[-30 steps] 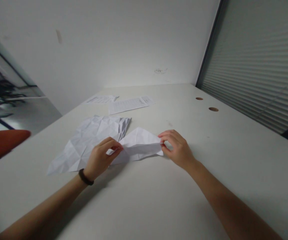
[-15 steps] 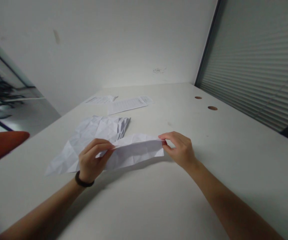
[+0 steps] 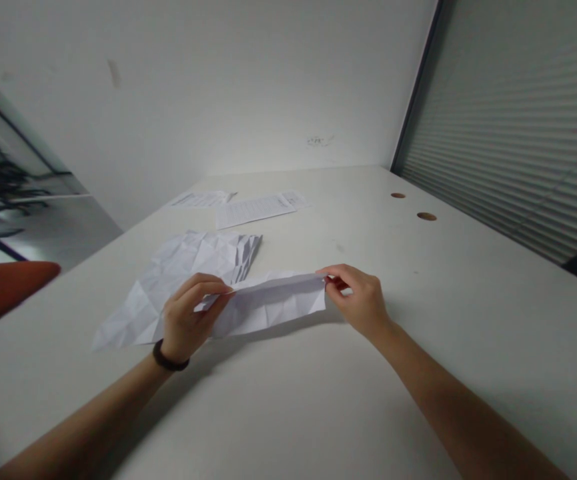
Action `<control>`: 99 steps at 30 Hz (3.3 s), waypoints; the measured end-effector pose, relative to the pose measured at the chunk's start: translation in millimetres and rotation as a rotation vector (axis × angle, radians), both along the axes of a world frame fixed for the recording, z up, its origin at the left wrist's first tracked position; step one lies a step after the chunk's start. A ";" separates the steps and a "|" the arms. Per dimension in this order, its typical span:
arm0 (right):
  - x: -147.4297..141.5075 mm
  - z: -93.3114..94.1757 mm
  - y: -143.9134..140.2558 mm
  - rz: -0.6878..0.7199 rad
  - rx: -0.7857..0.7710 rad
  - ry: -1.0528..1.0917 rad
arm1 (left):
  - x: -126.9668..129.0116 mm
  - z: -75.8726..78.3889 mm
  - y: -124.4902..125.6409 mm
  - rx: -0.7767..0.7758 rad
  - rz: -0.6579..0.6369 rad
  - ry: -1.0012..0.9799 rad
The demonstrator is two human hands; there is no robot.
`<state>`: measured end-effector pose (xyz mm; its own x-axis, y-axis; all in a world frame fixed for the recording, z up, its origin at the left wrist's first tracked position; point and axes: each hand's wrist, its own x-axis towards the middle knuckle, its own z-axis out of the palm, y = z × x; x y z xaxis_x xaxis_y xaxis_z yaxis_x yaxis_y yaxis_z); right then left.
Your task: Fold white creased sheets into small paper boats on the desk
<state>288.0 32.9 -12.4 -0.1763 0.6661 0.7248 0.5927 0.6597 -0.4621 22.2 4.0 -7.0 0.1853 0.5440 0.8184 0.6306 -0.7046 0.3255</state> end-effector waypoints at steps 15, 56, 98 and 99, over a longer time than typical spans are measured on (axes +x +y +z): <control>0.6 -4.1 1.2 -0.010 -0.056 0.093 | 0.4 0.3 1.8 -0.048 0.033 -0.024; -0.3 -1.4 0.8 0.199 -0.192 0.216 | 0.3 -1.1 2.0 -0.049 -0.015 -0.021; 11.6 -13.3 24.2 0.417 -1.167 0.712 | 4.3 -19.2 6.4 -0.448 -0.263 0.263; 11.3 -13.0 24.2 0.420 -1.174 0.716 | 4.1 -19.5 6.5 -0.447 -0.265 0.258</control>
<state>299.3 57.0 -25.4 -0.3455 0.9207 -0.1814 -0.1348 -0.2399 -0.9614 26.3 10.4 -26.4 0.5251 0.7344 0.4300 0.5498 -0.6784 0.4873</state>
